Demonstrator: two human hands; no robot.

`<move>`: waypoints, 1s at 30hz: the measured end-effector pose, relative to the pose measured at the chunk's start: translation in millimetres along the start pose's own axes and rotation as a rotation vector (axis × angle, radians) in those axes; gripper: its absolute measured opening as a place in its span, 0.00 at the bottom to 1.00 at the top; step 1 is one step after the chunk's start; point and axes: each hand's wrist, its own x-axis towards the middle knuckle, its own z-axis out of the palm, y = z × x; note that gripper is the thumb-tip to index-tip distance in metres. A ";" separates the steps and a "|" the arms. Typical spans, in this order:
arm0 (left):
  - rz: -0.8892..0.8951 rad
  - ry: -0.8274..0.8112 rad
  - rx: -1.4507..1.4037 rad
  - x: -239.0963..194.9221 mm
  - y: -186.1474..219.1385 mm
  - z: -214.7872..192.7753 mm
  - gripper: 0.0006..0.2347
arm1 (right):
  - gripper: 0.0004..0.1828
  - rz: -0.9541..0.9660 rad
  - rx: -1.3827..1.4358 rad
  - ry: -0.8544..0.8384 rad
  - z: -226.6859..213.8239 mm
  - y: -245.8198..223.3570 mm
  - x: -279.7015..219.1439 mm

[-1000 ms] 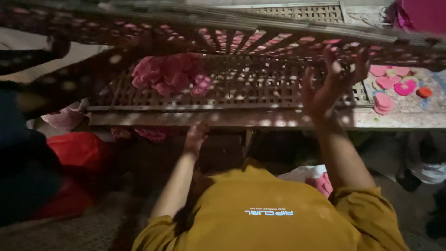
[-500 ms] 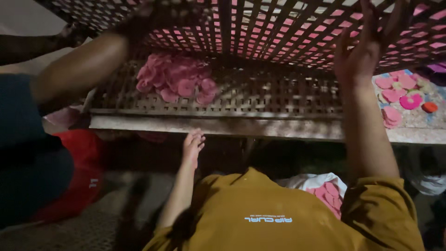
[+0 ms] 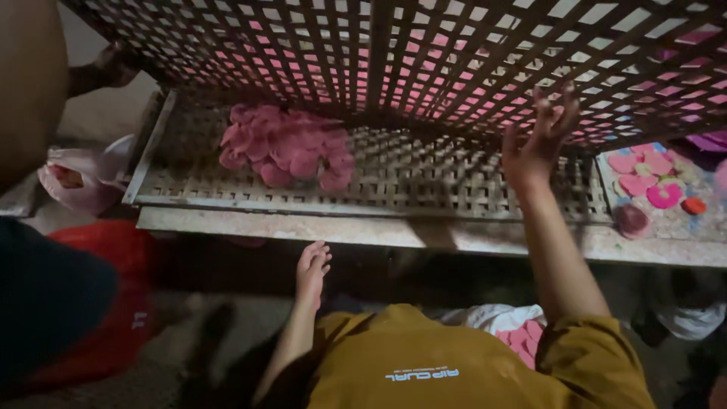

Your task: The person arranges pink foam roses on a woven tray, spreading them out and then gathering them into a white plastic bag. The person handles the roses by hand throughout the process.

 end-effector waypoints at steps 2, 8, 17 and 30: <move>0.027 0.016 0.032 2.9 7.5 2.1 0.15 | 0.34 -0.025 -0.029 0.048 6.1 -8.5 2.0; 0.477 -0.061 0.197 31.6 65.5 19.4 0.12 | 0.36 0.017 0.116 0.063 9.3 -19.8 26.2; 0.846 0.236 0.774 71.5 141.0 47.8 0.26 | 0.24 0.072 0.046 -0.037 79.4 2.9 -32.0; 0.710 0.660 1.119 227.9 117.1 -71.2 0.31 | 0.21 0.410 0.000 -0.198 114.4 -8.8 -183.4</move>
